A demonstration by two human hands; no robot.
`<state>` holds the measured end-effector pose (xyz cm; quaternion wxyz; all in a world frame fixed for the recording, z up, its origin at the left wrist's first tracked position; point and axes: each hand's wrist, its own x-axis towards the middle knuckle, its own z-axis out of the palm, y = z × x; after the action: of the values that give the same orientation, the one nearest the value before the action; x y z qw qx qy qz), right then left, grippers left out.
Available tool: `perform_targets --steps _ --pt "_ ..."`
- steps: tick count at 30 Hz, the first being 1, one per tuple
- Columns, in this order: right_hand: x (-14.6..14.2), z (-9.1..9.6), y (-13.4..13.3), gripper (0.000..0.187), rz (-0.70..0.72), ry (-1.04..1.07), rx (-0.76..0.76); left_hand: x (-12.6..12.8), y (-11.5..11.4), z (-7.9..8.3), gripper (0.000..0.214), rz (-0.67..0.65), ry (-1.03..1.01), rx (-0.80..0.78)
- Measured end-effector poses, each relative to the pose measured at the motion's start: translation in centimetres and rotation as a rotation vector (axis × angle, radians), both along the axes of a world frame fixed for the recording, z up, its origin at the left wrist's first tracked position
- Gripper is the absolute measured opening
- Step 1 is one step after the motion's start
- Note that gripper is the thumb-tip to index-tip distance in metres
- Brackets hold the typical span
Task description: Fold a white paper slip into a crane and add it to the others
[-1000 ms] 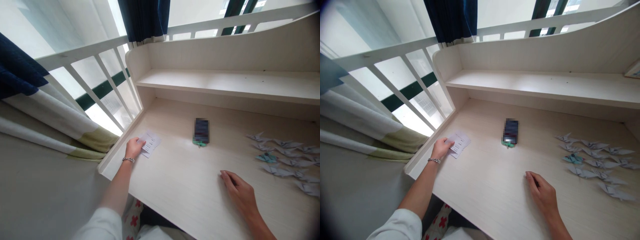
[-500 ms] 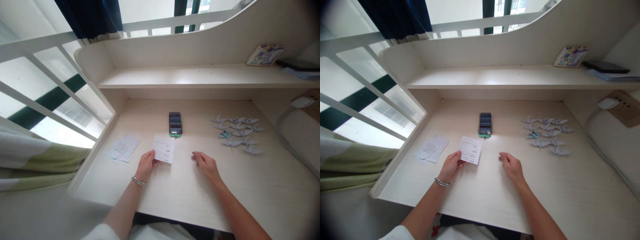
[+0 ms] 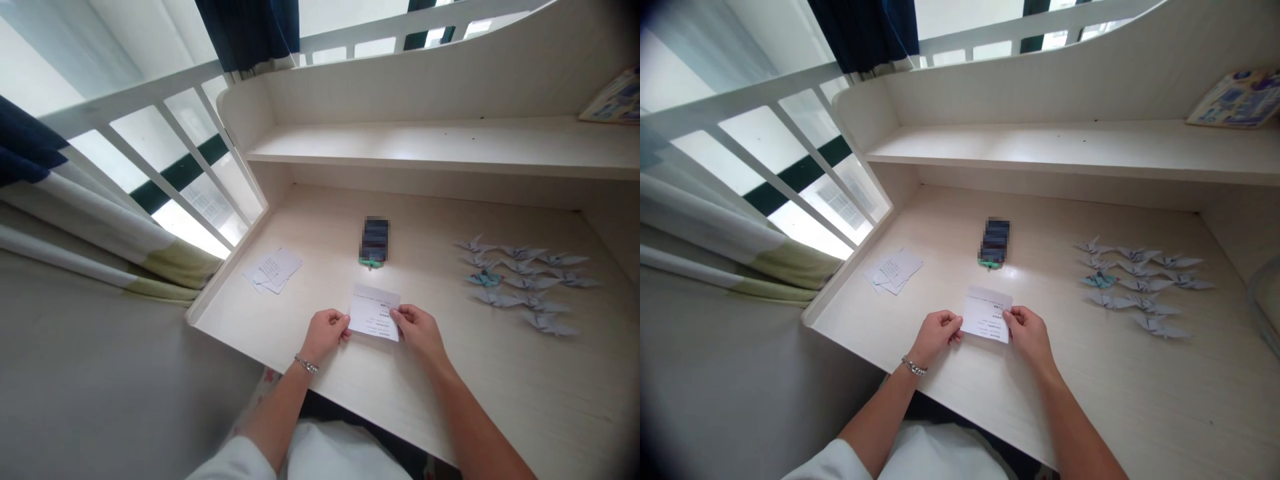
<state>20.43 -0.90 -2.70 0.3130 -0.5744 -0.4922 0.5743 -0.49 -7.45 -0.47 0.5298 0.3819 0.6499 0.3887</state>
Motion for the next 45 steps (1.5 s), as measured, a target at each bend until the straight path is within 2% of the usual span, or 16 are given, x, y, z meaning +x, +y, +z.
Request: perform_targets --steps 5,10,14,18,29,35,38,45 --pt "0.0 -0.6 0.2 0.03 0.027 0.028 -0.007 -0.4 0.8 0.7 0.033 0.011 0.067 0.055" --pt "-0.3 0.4 0.0 0.027 0.052 0.027 0.054 0.2 2.5 0.2 0.036 -0.097 0.099 0.123" --pt "0.0 1.0 -0.4 0.03 0.045 0.027 0.04 0.4 3.2 -0.1 0.031 -0.085 0.097 0.142" --pt "0.8 1.2 -1.2 0.038 0.048 -0.021 0.048 0.5 3.0 0.0 0.031 -0.067 0.117 0.146" --pt "1.0 2.1 -3.1 0.039 -0.06 -0.162 0.102 0.2 2.2 -0.1 0.037 -0.129 0.117 0.152" --pt "1.2 2.6 -3.9 0.025 -0.053 -0.257 0.124 -0.7 1.0 0.4 0.022 -0.133 0.227 0.206" --pt "1.1 2.6 -4.1 0.024 -0.066 -0.265 0.126 -1.1 0.1 0.7 0.02 -0.216 0.358 0.31" --pt "1.1 2.5 -3.8 0.021 -0.063 -0.259 0.116 -0.4 -0.6 0.7 0.047 -0.514 0.582 0.582"
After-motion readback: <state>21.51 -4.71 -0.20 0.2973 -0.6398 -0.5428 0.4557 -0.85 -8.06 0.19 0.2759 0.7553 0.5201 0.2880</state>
